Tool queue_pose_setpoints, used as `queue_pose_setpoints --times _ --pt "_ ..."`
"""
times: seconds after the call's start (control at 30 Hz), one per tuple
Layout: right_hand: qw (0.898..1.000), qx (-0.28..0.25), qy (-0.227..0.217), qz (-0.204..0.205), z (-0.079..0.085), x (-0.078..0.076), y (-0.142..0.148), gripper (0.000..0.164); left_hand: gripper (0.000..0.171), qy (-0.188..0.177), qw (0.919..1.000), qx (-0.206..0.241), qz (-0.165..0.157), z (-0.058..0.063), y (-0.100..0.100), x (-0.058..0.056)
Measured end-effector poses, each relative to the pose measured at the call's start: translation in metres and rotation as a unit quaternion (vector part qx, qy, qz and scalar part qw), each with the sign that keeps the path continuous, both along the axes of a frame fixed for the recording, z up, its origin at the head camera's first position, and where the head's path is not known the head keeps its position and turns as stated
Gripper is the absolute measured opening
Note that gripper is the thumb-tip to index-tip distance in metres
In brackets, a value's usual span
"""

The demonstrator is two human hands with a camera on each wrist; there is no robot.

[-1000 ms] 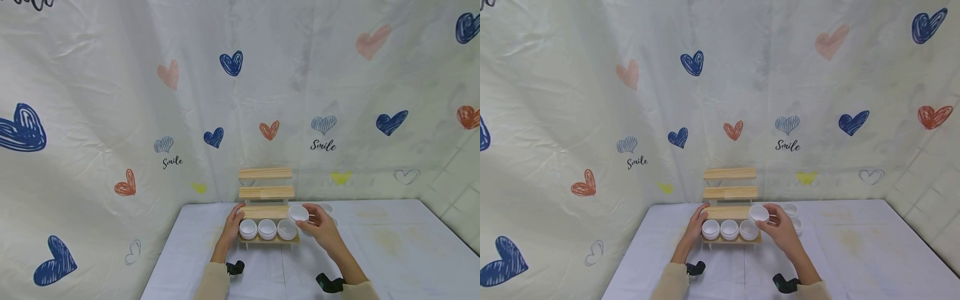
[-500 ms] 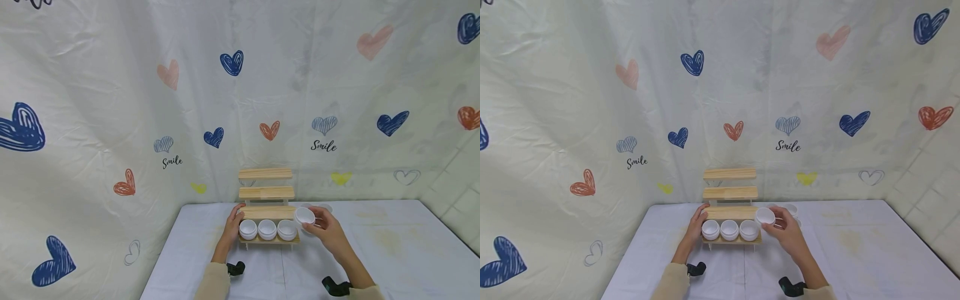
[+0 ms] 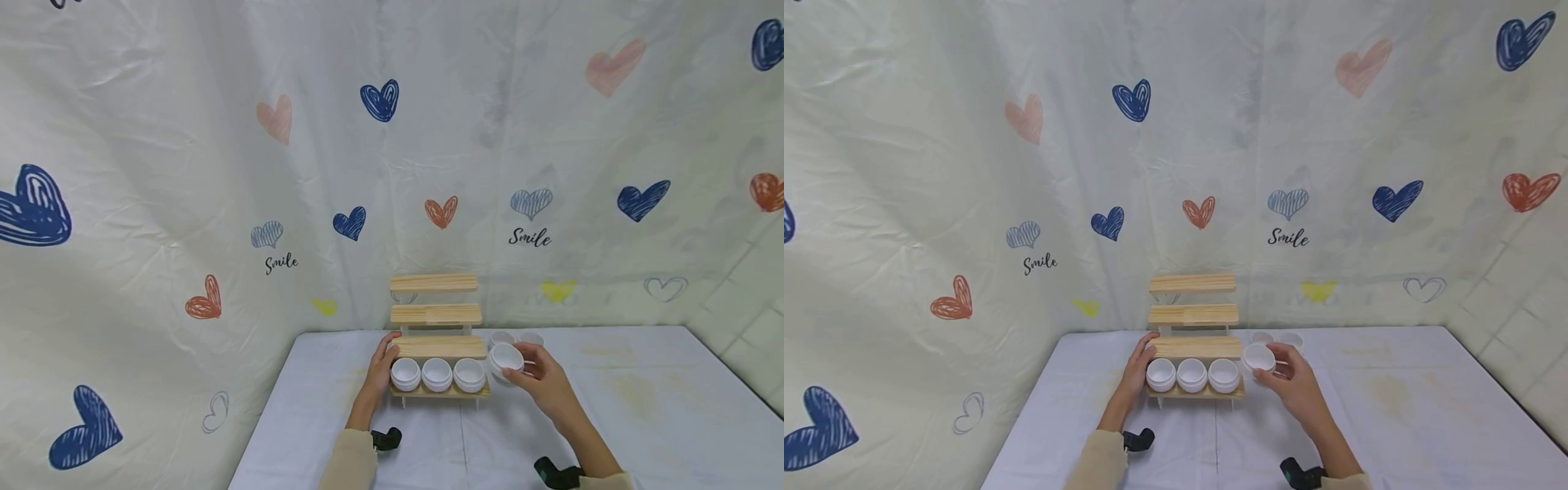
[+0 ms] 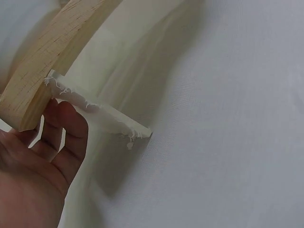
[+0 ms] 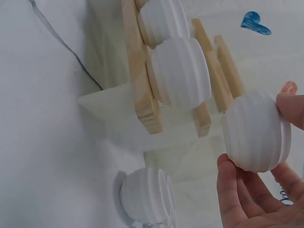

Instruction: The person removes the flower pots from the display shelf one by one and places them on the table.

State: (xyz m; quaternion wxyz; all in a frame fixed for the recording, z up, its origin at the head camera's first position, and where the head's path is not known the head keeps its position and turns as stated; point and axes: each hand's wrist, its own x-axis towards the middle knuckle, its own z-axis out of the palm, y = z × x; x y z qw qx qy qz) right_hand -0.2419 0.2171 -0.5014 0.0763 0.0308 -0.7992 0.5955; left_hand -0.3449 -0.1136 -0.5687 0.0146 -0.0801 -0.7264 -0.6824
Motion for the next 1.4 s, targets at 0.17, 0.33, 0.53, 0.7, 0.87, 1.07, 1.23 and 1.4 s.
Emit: queue_pose_setpoints --times 0.17,0.33,0.53,0.7,0.87,1.07,1.23,1.4 --pt "1.0 -0.003 0.004 -0.004 -0.005 0.001 0.003 0.063 0.038 -0.006 0.9999 0.012 -0.001 -0.001 0.0 0.0" --pt "1.0 0.001 0.003 -0.011 -0.011 0.002 0.006 0.063 0.037 -0.01 0.9999 0.014 0.003 -0.002 0.001 -0.001" --pt "1.0 0.004 -0.008 -0.021 -0.012 0.005 0.009 0.065 0.041 -0.008 0.9997 0.022 -0.001 -0.002 0.001 0.0" --pt "1.0 -0.006 -0.005 -0.016 -0.013 0.006 0.013 0.065 0.042 -0.009 0.9996 0.026 -0.002 -0.002 0.0 -0.001" --pt "1.0 -0.008 -0.008 -0.018 -0.013 0.006 0.014 0.065 0.044 -0.006 0.9992 0.038 -0.007 -0.003 0.0 -0.002" --pt "1.0 0.0 -0.016 -0.026 -0.018 0.005 0.016 0.067 0.039 -0.002 0.9994 0.034 0.001 -0.002 0.0 -0.002" --pt "0.999 0.005 -0.015 -0.028 -0.023 0.006 0.018 0.067 0.04 -0.003 0.9996 0.029 0.004 -0.002 0.0 -0.001" --pt "0.999 0.017 -0.033 -0.032 -0.025 0.007 0.02 0.069 0.041 -0.006 0.9995 0.032 0.001 -0.004 -0.001 -0.002"
